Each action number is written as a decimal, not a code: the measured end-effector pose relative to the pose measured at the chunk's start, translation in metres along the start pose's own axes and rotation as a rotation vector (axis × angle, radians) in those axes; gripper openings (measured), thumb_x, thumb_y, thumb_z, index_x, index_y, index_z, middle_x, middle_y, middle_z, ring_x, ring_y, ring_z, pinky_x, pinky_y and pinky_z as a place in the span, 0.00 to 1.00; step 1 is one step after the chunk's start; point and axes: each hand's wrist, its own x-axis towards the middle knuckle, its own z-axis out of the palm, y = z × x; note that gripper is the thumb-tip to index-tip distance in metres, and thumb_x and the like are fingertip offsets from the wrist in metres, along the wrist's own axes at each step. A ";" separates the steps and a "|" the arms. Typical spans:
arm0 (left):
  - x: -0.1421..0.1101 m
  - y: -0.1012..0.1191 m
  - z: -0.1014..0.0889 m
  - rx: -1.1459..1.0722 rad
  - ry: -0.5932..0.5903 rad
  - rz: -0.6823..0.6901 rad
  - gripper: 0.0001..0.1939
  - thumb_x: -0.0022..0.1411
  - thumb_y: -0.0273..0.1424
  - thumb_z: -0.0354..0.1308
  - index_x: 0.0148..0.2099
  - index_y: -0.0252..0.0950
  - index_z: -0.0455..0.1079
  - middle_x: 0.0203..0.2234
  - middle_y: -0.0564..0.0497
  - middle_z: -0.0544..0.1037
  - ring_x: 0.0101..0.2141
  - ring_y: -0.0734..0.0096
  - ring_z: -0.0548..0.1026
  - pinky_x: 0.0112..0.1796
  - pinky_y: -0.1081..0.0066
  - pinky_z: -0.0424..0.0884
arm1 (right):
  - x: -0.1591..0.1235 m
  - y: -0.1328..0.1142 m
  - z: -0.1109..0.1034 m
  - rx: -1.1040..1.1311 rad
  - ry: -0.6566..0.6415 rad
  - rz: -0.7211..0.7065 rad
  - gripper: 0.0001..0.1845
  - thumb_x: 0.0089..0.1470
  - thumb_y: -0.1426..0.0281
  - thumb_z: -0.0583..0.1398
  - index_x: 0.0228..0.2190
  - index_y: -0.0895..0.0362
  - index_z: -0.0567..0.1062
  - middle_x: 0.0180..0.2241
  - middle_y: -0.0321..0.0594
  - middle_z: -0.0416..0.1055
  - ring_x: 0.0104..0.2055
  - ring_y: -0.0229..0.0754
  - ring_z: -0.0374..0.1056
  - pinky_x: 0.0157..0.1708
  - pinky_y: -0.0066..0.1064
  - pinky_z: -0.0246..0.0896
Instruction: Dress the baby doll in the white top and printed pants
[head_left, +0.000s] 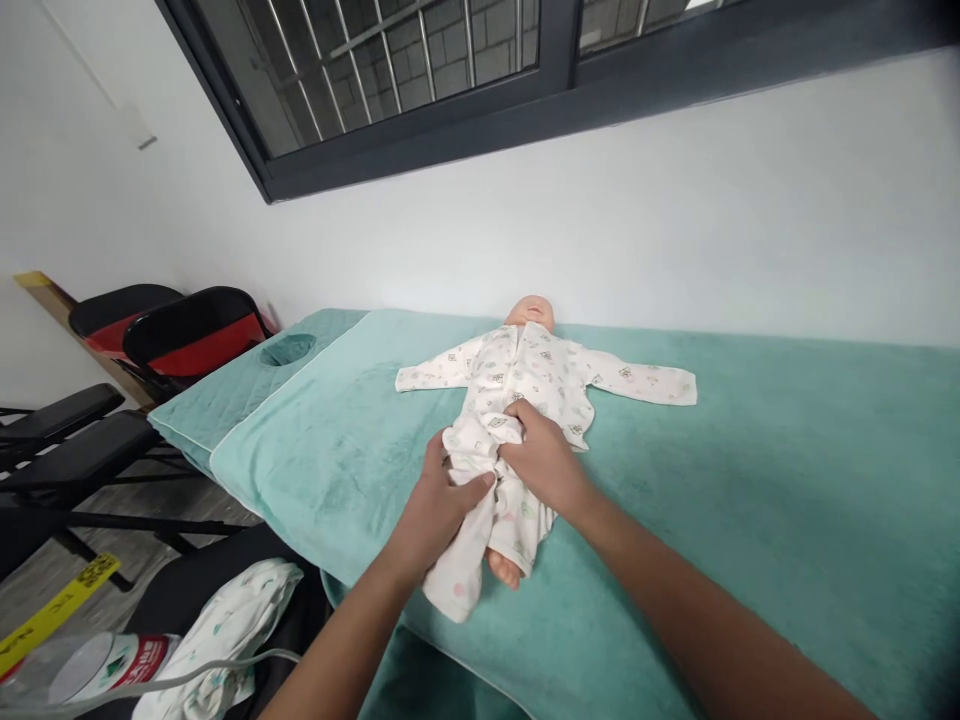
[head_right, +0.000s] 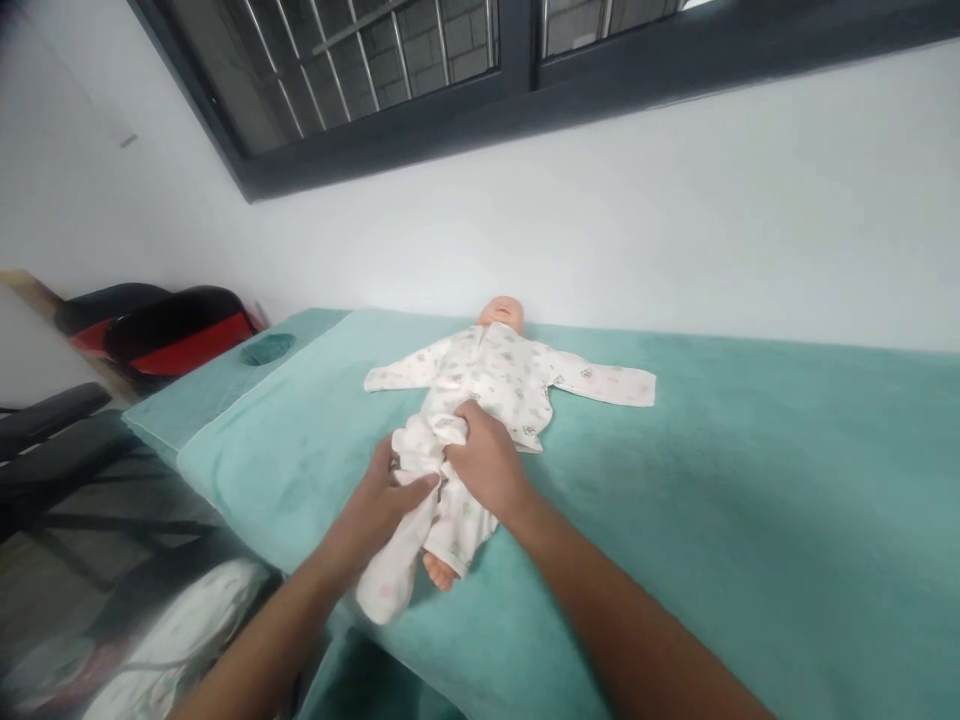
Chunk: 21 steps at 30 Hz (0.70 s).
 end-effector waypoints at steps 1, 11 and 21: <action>0.005 0.000 0.004 0.029 0.029 0.045 0.33 0.55 0.36 0.62 0.61 0.40 0.56 0.50 0.44 0.73 0.47 0.61 0.73 0.46 0.65 0.68 | -0.001 -0.002 0.000 -0.012 -0.016 -0.024 0.08 0.43 0.74 0.56 0.31 0.54 0.67 0.30 0.32 0.69 0.34 0.40 0.64 0.32 0.28 0.54; 0.060 0.040 -0.022 0.040 0.194 0.289 0.19 0.52 0.29 0.56 0.49 0.40 0.71 0.50 0.48 0.74 0.51 0.59 0.70 0.51 0.61 0.66 | 0.007 0.013 -0.037 -0.174 0.128 -0.299 0.11 0.59 0.60 0.56 0.39 0.53 0.70 0.40 0.39 0.71 0.40 0.44 0.67 0.37 0.33 0.61; 0.079 0.045 0.033 1.189 0.016 0.524 0.13 0.55 0.32 0.57 0.44 0.38 0.66 0.47 0.42 0.68 0.45 0.53 0.70 0.41 0.59 0.68 | 0.012 0.032 -0.028 -0.547 0.394 -0.300 0.10 0.62 0.65 0.53 0.30 0.55 0.68 0.30 0.39 0.68 0.32 0.42 0.65 0.30 0.31 0.57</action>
